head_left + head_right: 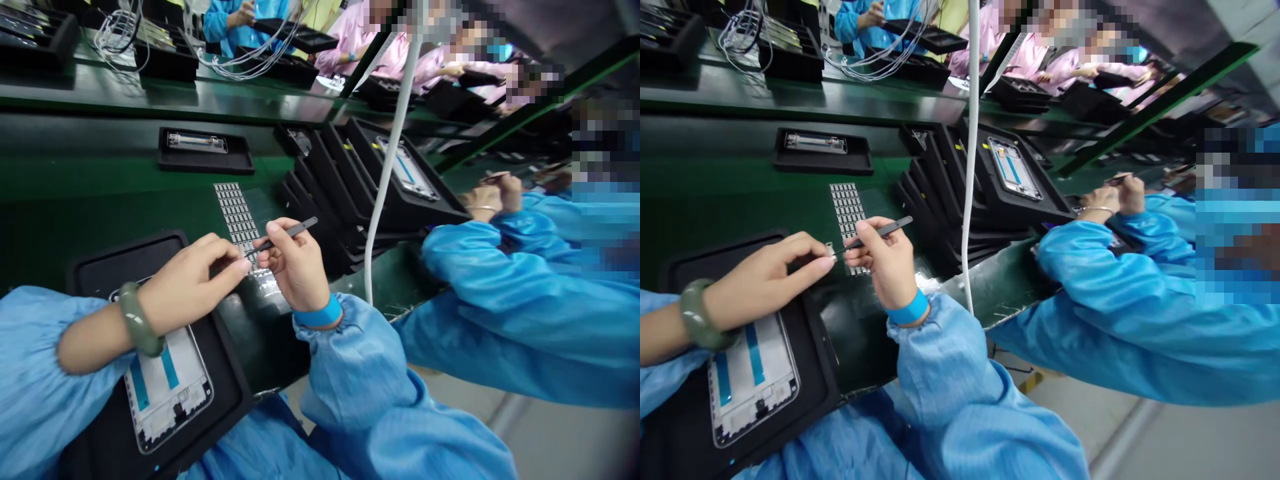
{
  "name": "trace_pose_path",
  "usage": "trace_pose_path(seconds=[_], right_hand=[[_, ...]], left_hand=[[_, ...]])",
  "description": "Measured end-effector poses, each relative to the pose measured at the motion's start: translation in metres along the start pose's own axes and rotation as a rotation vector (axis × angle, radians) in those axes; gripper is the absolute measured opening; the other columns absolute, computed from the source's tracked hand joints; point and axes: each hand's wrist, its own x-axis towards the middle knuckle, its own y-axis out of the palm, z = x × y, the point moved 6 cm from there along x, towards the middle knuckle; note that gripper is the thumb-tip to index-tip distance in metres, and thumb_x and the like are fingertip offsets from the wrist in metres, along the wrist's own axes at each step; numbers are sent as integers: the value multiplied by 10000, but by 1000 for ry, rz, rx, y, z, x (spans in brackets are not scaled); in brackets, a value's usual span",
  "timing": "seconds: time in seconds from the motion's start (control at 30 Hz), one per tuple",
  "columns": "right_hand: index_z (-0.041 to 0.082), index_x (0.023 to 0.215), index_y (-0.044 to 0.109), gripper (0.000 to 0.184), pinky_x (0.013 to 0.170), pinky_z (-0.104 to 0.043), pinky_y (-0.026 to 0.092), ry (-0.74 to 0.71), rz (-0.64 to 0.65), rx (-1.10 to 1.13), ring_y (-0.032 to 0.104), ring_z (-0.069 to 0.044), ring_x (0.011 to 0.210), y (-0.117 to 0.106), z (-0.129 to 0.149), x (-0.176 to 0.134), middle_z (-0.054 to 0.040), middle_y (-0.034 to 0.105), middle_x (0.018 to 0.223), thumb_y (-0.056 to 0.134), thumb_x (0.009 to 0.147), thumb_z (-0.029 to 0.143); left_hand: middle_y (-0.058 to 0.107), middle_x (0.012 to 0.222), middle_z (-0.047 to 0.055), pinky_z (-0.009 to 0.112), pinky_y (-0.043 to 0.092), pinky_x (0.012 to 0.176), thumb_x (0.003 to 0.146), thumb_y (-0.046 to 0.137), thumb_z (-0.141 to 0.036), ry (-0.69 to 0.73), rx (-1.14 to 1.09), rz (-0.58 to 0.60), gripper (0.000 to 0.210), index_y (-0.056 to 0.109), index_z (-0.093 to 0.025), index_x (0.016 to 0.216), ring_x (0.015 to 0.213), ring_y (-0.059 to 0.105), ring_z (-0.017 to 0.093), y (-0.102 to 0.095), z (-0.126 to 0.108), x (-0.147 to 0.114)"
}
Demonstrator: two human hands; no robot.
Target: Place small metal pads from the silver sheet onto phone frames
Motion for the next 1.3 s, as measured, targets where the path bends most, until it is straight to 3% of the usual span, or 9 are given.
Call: trace_pose_path(seconds=[0.13, 0.33, 0.5, 0.6, 0.77, 1.3], right_hand=[[190, 869, 536, 221, 437, -154, 538, -39, 188, -44, 627, -81, 447, 45, 0, -10, 34, 680, 625, 685, 756, 307], [179, 830, 539, 207, 428, -174, 543, -7, 377, -141, 630, -92, 449, 82, -6, -12, 34, 667, 621, 685, 755, 306], [170, 838, 532, 263, 453, -177, 549, 81, 409, -118, 635, -91, 472, 102, -33, 3, 30, 662, 630, 699, 732, 345], [169, 831, 525, 312, 459, -178, 552, 189, 459, -129, 636, -92, 476, 115, -57, 7, 38, 645, 616, 719, 697, 373], [173, 820, 521, 340, 429, -163, 538, 217, 453, -231, 629, -90, 459, 117, -73, 6, 51, 610, 604, 732, 675, 397], [187, 833, 536, 272, 462, -190, 538, 111, 522, -439, 644, -107, 496, 117, -73, 2, 46, 595, 602, 654, 760, 420]], left_hand=[[544, 707, -29, 259, 398, 627, 853, 447, -457, -185, -117, -55, 299, 571, -208, 745, 660, 503, 119, -21, 15, -32], [570, 779, -22, 265, 426, 633, 891, 377, -493, -245, 13, 2, 331, 559, -228, 814, 698, 544, 131, -40, 40, -73], [564, 1183, 59, 410, 380, 950, 831, 473, -569, -116, 393, -153, 430, 527, -228, 1087, 1145, 493, 252, -56, 69, -104], [584, 1202, 67, 461, 326, 1023, 828, 513, -528, -18, 473, -119, 383, 549, -225, 1059, 1178, 492, 259, -47, 82, -115], [615, 1170, 45, 487, 258, 1089, 855, 525, -415, 30, 449, -137, 262, 570, -234, 1038, 1167, 518, 220, -39, 82, -119], [587, 1184, 37, 480, 239, 1103, 856, 529, -416, 4, 397, -143, 253, 557, -241, 1037, 1180, 498, 217, -40, 82, -119]])
